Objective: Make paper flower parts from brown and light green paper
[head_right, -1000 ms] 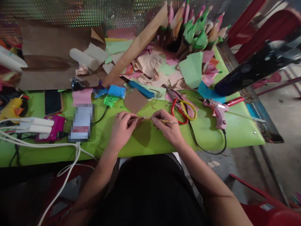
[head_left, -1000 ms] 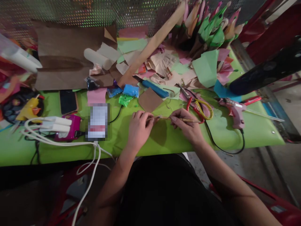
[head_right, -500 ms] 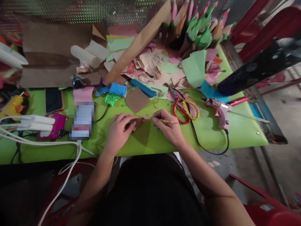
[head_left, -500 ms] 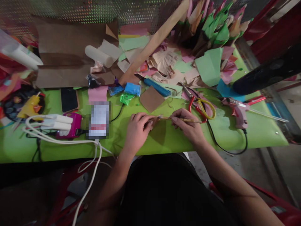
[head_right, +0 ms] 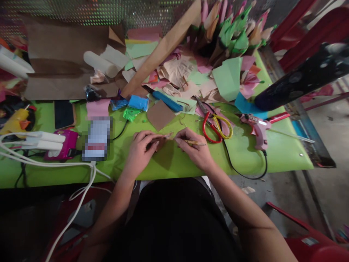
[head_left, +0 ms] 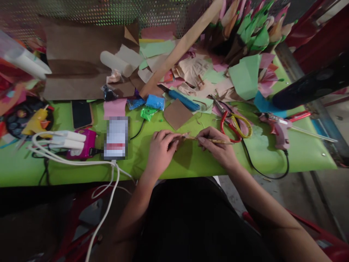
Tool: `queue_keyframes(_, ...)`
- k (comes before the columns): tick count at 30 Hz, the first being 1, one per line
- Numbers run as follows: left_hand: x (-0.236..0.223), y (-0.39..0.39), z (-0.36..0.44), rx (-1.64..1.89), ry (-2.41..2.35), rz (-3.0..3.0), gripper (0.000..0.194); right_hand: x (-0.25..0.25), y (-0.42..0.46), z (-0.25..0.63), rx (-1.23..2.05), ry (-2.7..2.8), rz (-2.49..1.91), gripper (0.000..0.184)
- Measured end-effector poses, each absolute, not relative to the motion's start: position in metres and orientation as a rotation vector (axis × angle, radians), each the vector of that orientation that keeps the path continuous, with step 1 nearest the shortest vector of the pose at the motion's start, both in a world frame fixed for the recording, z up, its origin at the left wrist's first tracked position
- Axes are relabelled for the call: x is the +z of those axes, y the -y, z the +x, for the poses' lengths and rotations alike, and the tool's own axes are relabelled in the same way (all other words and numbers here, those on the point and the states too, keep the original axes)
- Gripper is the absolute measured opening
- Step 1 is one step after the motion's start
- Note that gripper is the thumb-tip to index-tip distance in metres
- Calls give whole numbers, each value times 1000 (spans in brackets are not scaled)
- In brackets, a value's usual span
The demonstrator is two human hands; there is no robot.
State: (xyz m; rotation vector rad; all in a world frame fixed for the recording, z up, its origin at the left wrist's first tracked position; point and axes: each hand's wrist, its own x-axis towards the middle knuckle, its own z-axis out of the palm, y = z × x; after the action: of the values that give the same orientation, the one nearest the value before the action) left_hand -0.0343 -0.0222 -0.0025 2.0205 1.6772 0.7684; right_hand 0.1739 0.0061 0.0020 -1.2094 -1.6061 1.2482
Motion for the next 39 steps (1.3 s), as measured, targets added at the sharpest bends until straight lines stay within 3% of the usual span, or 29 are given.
queue_keyframes(6, -4, 22, -35, 783, -1675, 2030, 23, 2, -4, 174, 1272, 1635, -1176, 13)
queue_keyframes(18, -4, 23, -34, 779, -1692, 2029, 23, 4, -3, 174, 1310, 1510, -1159, 25)
queue_keyframes(31, -6, 23, -35, 781, -1688, 2036, 21, 4, 10, 170, 1216, 1683, -1212, 10)
queue_keyframes(39, -5, 24, -37, 769, -1679, 2044, 26, 1, 10, 176, 1186, 1584, -1206, 11)
